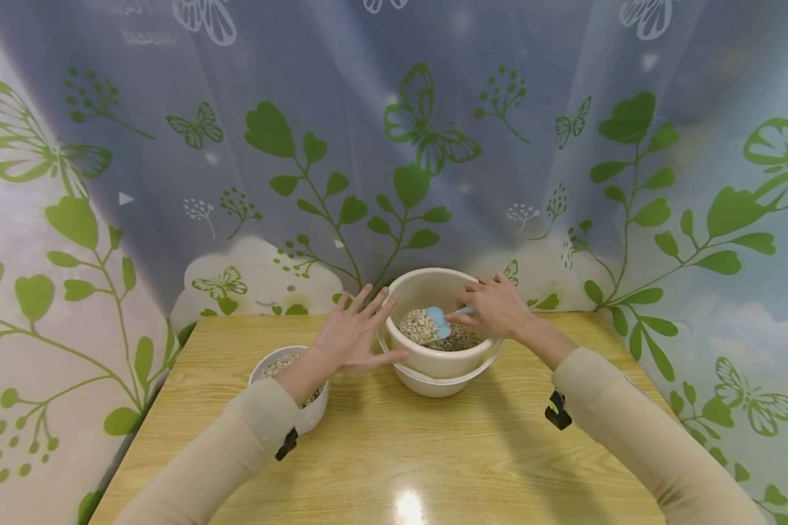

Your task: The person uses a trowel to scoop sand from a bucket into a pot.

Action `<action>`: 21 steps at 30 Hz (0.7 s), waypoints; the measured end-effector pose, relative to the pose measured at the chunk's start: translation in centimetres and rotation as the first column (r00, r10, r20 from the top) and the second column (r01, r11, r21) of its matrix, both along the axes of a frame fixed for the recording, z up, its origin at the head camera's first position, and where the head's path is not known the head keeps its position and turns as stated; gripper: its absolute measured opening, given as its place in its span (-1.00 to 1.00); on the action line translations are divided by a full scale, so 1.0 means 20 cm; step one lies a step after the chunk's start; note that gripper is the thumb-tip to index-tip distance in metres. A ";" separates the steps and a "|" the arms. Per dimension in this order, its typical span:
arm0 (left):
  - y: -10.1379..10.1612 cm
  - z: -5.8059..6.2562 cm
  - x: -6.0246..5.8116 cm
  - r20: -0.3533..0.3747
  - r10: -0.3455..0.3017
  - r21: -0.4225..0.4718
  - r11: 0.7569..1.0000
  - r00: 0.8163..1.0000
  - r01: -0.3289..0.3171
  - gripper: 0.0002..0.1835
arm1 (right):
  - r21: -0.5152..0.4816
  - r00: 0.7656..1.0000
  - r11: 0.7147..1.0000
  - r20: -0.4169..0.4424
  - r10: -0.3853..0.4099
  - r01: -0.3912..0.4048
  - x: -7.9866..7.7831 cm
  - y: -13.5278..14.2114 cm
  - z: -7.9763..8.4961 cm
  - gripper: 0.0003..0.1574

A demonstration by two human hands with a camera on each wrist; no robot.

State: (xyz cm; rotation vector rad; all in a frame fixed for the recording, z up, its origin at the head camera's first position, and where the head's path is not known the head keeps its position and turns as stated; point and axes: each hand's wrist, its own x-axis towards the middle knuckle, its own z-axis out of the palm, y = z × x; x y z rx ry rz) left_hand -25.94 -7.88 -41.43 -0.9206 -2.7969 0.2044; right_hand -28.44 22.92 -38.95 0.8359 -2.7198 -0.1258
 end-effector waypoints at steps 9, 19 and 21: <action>-0.03 0.01 0.02 -0.002 -0.015 -0.008 1.000 1.000 0.015 0.23 | -0.033 1.000 0.999 0.004 -0.006 0.007 0.02 0.00 0.01 -0.49; -0.07 0.02 0.06 0.032 -0.011 0.012 1.000 0.999 0.010 0.23 | -0.058 0.999 0.998 0.027 -0.031 0.032 0.06 0.00 0.04 -0.47; -0.08 0.02 0.06 0.038 -0.007 0.010 1.000 0.999 0.007 0.22 | -0.064 0.999 0.997 0.030 -0.035 0.036 0.06 0.00 0.04 -0.48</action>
